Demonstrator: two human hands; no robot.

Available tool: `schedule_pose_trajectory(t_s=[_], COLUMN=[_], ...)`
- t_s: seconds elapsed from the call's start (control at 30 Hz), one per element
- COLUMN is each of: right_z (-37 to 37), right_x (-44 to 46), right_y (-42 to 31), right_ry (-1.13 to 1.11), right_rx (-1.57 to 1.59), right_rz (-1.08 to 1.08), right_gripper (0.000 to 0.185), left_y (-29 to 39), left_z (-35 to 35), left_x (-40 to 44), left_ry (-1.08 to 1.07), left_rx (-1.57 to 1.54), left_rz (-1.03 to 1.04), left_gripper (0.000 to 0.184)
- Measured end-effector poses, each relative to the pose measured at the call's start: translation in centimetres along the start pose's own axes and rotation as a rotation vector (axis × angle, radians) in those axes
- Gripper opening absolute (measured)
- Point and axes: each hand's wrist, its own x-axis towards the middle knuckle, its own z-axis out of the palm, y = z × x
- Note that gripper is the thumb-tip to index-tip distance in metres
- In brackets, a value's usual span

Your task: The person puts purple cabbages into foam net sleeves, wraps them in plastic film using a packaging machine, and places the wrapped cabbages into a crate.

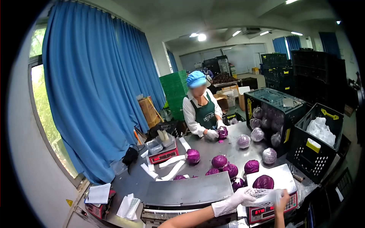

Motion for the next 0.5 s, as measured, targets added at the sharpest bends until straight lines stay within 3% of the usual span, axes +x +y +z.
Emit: schedule_pose_trajectory(t_s=[0.03, 0.07, 0.13, 0.2, 0.23, 0.27, 0.37, 0.4, 0.5], right_z=[0.7, -0.2, 1.5, 2.5, 3.3, 4.1, 5.4, 5.5, 5.6], right_x=[1.5, 2.3, 3.4, 3.3, 3.2, 2.8, 1.4, 1.2, -0.1], right_y=[4.2, 3.9, 7.4, 5.6, 7.3, 9.2, 6.1, 5.8, 7.8], right_ry=[0.187, 0.174, 0.253, 0.079, -0.014, -0.11, -0.181, -0.185, -0.219], right_rx=[0.115, 0.158, 0.116, 0.146, 0.21, 0.274, 0.656, 0.702, 0.753], right_rz=[0.013, 0.079, 0.091, 0.38, 0.483, 0.584, 0.607, 0.623, 0.69], right_gripper=[0.013, 0.01, 0.008, 0.008, 0.015, 0.023, 0.038, 0.038, 0.04], left_y=[-0.3, -3.3, -1.1, -0.8, -0.4, -3.4, -11.0, -11.6, -9.7], left_z=[-0.5, -1.9, -1.4, -1.6, -1.9, -3.5, -7.2, -5.3, -4.0], left_x=[1.3, 4.0, 5.8, 8.5, 9.4, 12.3, 17.9, 16.7, 14.6], left_ry=[-0.007, 0.105, 0.346, 0.468, 0.457, 0.522, 0.135, 0.261, 0.319], left_rx=[0.108, 0.384, 0.711, 0.753, 0.907, 0.969, 0.857, 0.568, 0.924], left_rz=[-0.109, 0.046, 0.09, 0.025, 0.043, -0.068, -0.121, 0.116, 0.069], left_gripper=[0.025, 0.027, 0.034, 0.043, 0.048, 0.048, 0.045, 0.046, 0.046])
